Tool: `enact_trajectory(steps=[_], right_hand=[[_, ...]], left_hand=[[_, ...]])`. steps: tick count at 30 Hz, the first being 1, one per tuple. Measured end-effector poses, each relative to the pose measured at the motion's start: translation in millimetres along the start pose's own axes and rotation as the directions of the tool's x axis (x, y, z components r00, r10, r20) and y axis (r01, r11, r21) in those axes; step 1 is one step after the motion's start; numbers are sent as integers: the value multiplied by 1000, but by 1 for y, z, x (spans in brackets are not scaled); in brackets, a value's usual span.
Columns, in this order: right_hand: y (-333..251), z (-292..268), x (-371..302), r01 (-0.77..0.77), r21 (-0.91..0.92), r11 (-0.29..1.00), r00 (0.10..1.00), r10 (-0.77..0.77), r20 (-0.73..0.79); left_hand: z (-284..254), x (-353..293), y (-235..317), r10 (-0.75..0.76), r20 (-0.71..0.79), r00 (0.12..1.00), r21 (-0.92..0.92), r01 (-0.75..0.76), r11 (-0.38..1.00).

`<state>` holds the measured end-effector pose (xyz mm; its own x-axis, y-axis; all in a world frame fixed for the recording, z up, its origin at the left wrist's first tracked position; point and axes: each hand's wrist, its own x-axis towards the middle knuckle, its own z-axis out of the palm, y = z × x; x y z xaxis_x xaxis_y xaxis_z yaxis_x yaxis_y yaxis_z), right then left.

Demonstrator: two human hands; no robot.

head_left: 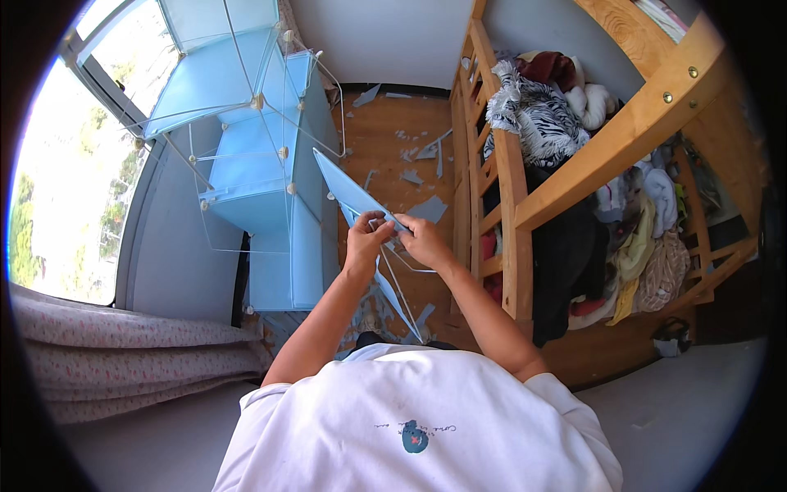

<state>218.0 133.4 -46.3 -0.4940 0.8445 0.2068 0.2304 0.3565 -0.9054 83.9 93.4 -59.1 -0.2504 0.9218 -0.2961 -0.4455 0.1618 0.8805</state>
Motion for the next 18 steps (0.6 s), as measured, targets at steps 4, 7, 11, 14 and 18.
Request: enact_trajectory(steps=[4, 7, 11, 14, 18], right_hand=[[-4, -4, 2, -212, 166, 963, 966, 180, 188], [-12, -8, 1, -274, 187, 943, 944, 226, 241], [-12, -10, -2, -289, 349, 891, 950, 221, 223], [-19, -18, -8, -268, 320, 909, 950, 195, 242], [-39, -33, -30, -533, 188, 825, 812, 437, 387]], left_hand=[[-4, 0, -3, 25, -22, 999, 10, -25, 1000], [-3, 2, 3, 103, -62, 993, 38, -101, 994], [3, 6, 12, 72, -68, 995, -1, -72, 997], [-4, 19, 14, 91, -162, 983, 51, -84, 995], [-11, 25, 15, 101, -204, 974, 123, -77, 989]])
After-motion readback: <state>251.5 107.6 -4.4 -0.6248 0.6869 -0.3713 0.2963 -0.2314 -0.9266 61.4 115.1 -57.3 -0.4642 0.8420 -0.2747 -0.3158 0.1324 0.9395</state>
